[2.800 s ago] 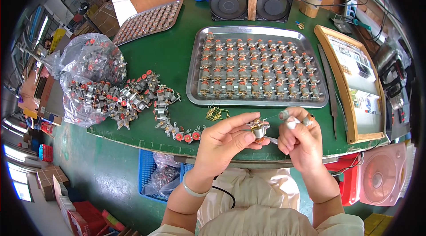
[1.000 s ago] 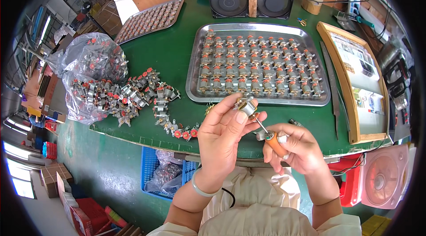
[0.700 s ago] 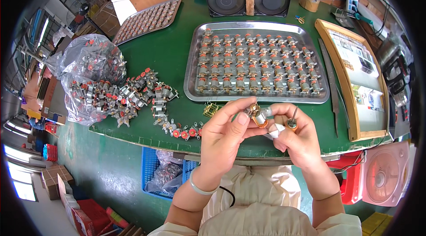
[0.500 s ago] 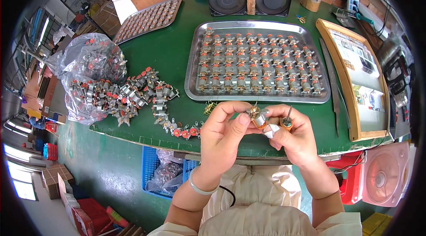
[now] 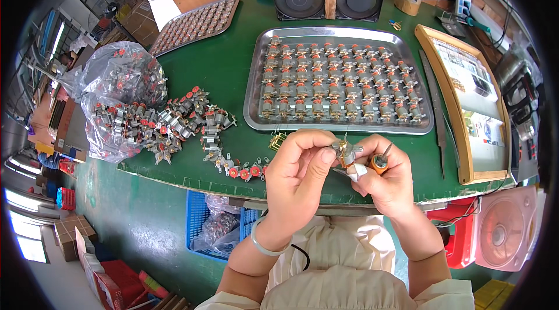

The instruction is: Assembling small electronic components using a screwdriver and tweezers at a workbench.

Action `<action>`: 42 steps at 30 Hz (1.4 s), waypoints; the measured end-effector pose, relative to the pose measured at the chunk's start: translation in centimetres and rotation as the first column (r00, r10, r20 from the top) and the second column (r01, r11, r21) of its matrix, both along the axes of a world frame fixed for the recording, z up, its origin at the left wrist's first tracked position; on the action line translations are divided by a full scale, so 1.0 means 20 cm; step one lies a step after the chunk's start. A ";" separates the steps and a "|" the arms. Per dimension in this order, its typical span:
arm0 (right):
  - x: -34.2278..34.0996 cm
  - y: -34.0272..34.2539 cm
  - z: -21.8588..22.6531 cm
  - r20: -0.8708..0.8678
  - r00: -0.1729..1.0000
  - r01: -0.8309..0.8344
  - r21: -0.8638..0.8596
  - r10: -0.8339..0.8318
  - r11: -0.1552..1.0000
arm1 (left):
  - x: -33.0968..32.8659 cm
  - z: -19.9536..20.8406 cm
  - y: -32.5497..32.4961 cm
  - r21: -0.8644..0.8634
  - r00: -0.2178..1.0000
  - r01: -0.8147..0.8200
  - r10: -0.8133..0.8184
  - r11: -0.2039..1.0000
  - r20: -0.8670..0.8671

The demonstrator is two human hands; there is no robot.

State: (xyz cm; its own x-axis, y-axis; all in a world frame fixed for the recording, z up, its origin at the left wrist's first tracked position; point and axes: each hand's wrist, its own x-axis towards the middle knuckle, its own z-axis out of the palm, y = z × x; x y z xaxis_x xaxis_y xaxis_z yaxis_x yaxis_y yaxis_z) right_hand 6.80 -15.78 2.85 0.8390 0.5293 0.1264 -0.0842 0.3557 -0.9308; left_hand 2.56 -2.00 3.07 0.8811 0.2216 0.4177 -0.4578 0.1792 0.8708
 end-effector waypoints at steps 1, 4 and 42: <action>-0.01 0.01 0.00 0.000 1.000 0.000 0.000 0.000 1.000 | 0.00 0.00 -0.01 0.000 1.000 0.000 0.000 1.000 0.000; -0.03 0.04 -0.01 0.156 0.980 0.126 -0.019 -0.121 0.992 | -0.01 -0.02 -0.06 0.043 0.989 -0.148 0.148 0.988 0.007; -0.06 0.10 -0.05 0.710 0.560 0.605 0.002 -0.427 0.796 | 0.02 -0.04 -0.16 -0.029 0.925 -0.365 0.365 0.931 0.107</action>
